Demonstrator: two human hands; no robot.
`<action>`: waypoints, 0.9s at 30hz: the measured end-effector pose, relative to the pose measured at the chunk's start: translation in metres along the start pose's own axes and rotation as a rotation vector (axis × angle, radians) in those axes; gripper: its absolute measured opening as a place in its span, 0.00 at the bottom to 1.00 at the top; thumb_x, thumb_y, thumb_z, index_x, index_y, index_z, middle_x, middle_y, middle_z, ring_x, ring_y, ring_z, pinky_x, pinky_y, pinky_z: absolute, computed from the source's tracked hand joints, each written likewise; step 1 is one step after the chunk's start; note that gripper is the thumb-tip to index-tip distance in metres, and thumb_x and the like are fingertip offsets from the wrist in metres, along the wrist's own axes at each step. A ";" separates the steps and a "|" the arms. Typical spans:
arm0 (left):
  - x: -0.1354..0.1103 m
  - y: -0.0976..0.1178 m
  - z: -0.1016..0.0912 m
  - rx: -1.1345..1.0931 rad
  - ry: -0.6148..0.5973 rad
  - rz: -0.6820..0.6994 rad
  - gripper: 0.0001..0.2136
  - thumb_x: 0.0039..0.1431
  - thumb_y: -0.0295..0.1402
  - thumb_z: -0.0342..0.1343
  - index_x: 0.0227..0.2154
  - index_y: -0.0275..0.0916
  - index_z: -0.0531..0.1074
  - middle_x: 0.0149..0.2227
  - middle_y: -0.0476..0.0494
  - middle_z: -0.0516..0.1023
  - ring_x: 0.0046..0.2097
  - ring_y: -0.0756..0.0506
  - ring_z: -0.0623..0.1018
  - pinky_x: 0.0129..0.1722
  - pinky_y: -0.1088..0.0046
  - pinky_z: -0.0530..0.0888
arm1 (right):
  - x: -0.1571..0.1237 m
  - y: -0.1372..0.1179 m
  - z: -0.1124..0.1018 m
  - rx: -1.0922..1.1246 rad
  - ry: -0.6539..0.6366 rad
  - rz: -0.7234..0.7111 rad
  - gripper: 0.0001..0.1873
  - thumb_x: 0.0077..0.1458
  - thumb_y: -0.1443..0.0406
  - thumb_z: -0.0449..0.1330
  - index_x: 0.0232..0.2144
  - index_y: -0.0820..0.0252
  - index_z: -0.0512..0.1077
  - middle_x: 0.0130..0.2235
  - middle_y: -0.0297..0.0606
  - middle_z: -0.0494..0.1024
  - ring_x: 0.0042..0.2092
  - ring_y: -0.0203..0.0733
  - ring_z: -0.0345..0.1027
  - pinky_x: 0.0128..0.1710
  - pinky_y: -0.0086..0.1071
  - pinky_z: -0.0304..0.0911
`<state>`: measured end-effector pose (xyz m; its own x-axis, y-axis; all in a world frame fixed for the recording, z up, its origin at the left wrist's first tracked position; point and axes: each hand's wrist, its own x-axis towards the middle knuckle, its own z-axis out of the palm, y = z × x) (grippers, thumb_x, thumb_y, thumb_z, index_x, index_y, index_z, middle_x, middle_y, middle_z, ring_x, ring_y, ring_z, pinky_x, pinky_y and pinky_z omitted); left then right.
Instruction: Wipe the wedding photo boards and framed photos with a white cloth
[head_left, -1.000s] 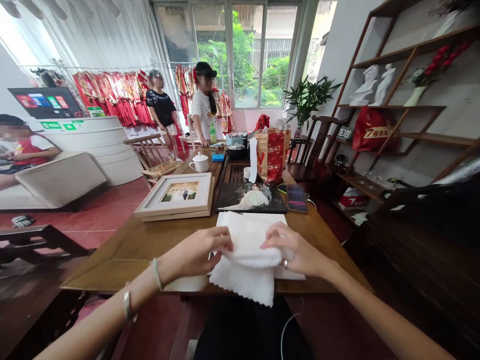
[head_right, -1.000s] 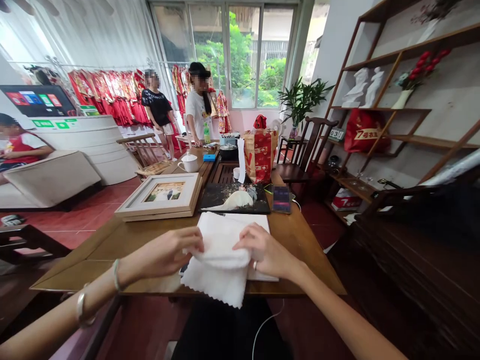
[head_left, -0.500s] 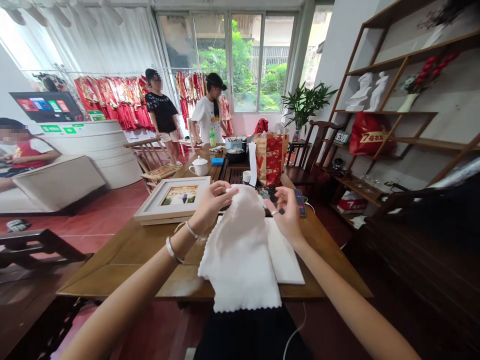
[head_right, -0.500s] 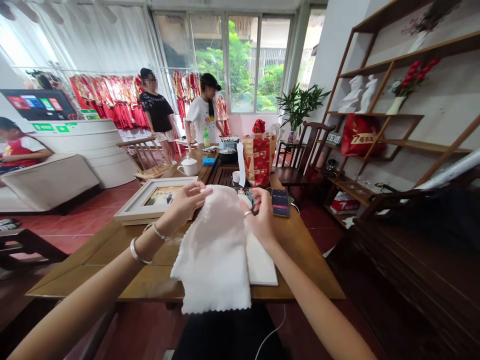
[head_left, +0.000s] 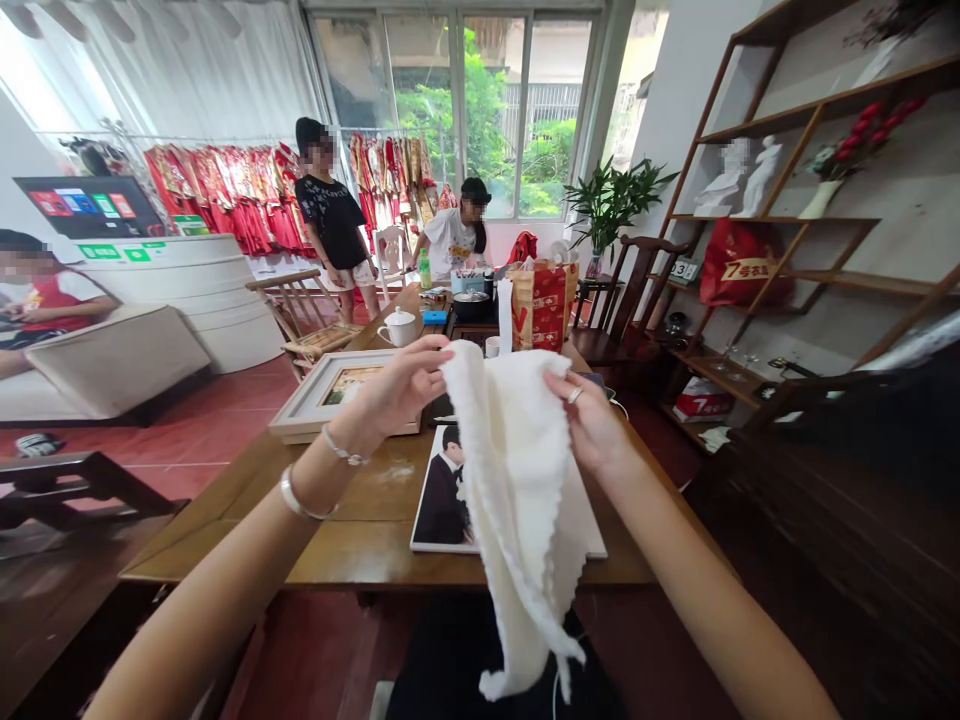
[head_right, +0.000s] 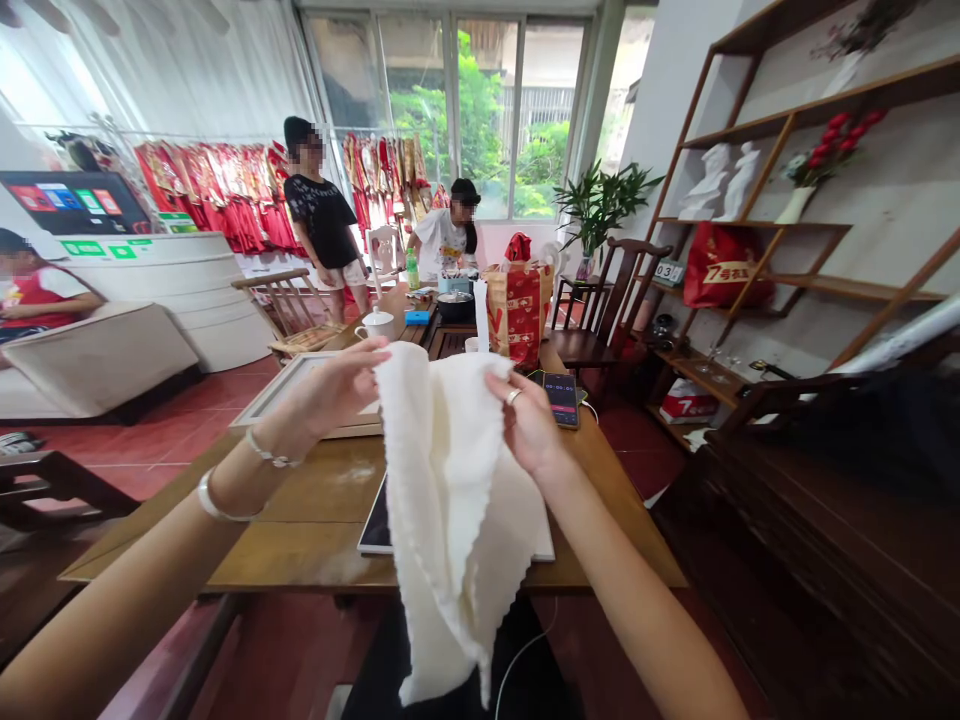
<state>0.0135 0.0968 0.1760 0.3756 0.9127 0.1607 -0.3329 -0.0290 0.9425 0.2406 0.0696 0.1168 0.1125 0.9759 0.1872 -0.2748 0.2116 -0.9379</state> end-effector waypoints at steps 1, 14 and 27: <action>0.000 0.004 -0.011 0.044 0.043 -0.007 0.09 0.41 0.27 0.64 0.27 0.36 0.71 0.25 0.52 0.73 0.27 0.55 0.73 0.28 0.80 0.70 | 0.007 -0.002 -0.012 -0.046 0.047 -0.007 0.16 0.44 0.57 0.66 0.35 0.58 0.75 0.36 0.37 0.81 0.36 0.43 0.75 0.36 0.34 0.71; -0.058 -0.071 -0.034 1.229 -0.210 0.271 0.05 0.57 0.32 0.54 0.35 0.40 0.72 0.37 0.45 0.74 0.39 0.46 0.74 0.42 0.67 0.71 | 0.023 0.034 -0.084 -0.684 0.051 -0.127 0.15 0.44 0.65 0.67 0.37 0.59 0.72 0.41 0.39 0.74 0.41 0.44 0.68 0.43 0.40 0.64; -0.164 -0.160 -0.007 1.757 -0.090 0.670 0.10 0.55 0.24 0.51 0.40 0.38 0.70 0.56 0.33 0.70 0.58 0.34 0.68 0.51 0.55 0.72 | -0.122 0.046 -0.137 -1.190 -0.436 -0.313 0.12 0.48 0.59 0.65 0.35 0.53 0.69 0.58 0.43 0.65 0.58 0.54 0.58 0.53 0.47 0.62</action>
<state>-0.0007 -0.0459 -0.0035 0.6337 0.5554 0.5384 0.7010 -0.7067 -0.0960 0.3449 -0.0466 0.0108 -0.3616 0.8790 0.3109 0.7403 0.4734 -0.4773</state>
